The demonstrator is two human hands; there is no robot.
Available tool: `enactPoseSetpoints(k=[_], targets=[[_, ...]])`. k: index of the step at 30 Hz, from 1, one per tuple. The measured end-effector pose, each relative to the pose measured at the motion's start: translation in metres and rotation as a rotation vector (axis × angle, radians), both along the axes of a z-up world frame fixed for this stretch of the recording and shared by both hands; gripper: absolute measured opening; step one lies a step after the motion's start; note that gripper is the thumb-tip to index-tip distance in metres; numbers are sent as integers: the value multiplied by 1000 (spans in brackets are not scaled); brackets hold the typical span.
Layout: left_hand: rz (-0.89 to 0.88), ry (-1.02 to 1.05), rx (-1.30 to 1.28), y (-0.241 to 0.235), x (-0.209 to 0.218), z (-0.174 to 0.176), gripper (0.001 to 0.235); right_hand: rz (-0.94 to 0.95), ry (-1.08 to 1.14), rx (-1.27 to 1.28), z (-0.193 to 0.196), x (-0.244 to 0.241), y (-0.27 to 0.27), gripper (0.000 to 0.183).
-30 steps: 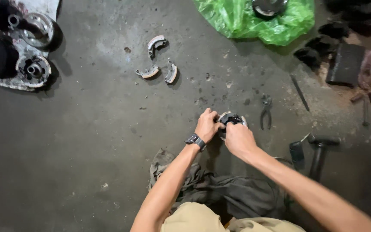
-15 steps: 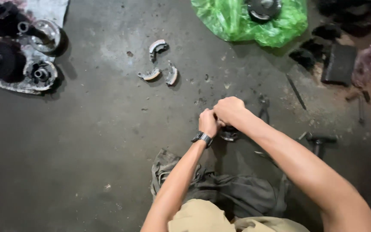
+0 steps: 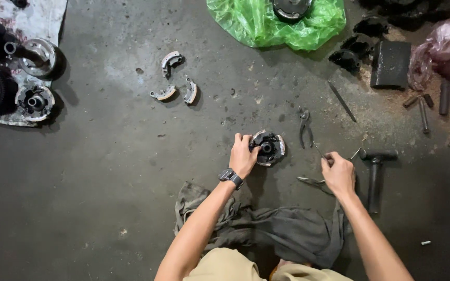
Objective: The person sits on the workshop floor and disassembles a motorcycle clutch assembly, prying components apart with a screwdriver and pliers, separating clutch plates and springs, and setting parts aside on the floor.
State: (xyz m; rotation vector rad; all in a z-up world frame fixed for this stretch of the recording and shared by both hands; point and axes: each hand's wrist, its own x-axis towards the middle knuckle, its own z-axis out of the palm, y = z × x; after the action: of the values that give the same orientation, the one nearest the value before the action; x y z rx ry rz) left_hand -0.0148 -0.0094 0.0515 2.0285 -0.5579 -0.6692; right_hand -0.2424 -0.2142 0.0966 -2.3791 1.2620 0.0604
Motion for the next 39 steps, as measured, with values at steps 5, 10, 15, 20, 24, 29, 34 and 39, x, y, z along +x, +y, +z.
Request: enactPoseSetpoints(k=[5,10,15,20,24,29,34,39], targets=[[24,0,-31,-1,-4,4,38,-65,-62,-34,-19,-12,-4,22],[56,-19,-20,-6,4,1,37,78,-110,-189,1,-13,15,28],[-70,-161,-57,-4,31,-20,45,247,61,-99,27,-15,56,48],[-137,-154,-51,-3,41,-20,43,285,308,-13,27,-14,62,67],[-162,-166,-38,-4,43,-21,44,54,39,105,19,33,27,54],[-308,-306,-34,-4,47,-19,44,48,103,-31,-14,123,-14,60],[-163,-197,-40,13,40,-19,35,71,257,5,-29,125,5,39],[-55,-232,-121,26,20,-13,37,143,237,47,3,88,29,33]])
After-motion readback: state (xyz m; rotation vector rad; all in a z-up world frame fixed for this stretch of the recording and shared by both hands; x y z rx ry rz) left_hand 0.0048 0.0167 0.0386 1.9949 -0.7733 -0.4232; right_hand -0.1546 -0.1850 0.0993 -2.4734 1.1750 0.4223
